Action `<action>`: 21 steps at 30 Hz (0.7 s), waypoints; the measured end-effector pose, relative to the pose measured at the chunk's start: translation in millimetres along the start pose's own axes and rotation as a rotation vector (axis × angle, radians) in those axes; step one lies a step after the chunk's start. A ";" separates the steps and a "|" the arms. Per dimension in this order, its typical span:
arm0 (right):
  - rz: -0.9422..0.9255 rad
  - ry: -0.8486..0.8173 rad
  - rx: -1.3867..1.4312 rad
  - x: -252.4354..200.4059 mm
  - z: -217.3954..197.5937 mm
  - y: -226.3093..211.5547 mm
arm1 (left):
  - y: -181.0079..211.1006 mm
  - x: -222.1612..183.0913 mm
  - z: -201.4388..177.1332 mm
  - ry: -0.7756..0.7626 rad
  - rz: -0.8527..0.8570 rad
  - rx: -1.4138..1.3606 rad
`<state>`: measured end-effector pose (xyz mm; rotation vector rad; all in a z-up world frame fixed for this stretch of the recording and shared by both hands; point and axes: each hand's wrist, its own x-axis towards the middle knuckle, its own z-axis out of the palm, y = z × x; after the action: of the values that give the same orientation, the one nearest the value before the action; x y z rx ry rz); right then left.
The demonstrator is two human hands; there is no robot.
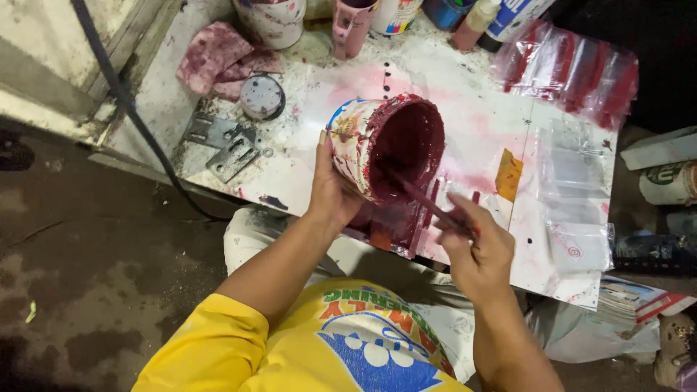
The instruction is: Stirring red ink in a container and applying it to a screen printing frame using a wooden stick.
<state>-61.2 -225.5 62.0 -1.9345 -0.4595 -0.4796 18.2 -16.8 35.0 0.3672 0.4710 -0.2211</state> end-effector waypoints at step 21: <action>0.696 -0.143 -0.449 119.9 0.5 140.3 | -17.0 155.2 75.0 0.192 0.473 1.027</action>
<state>113.1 -266.7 17.2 -2.4020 0.2720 0.0193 178.2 -80.8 17.8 1.4948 0.4153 0.0553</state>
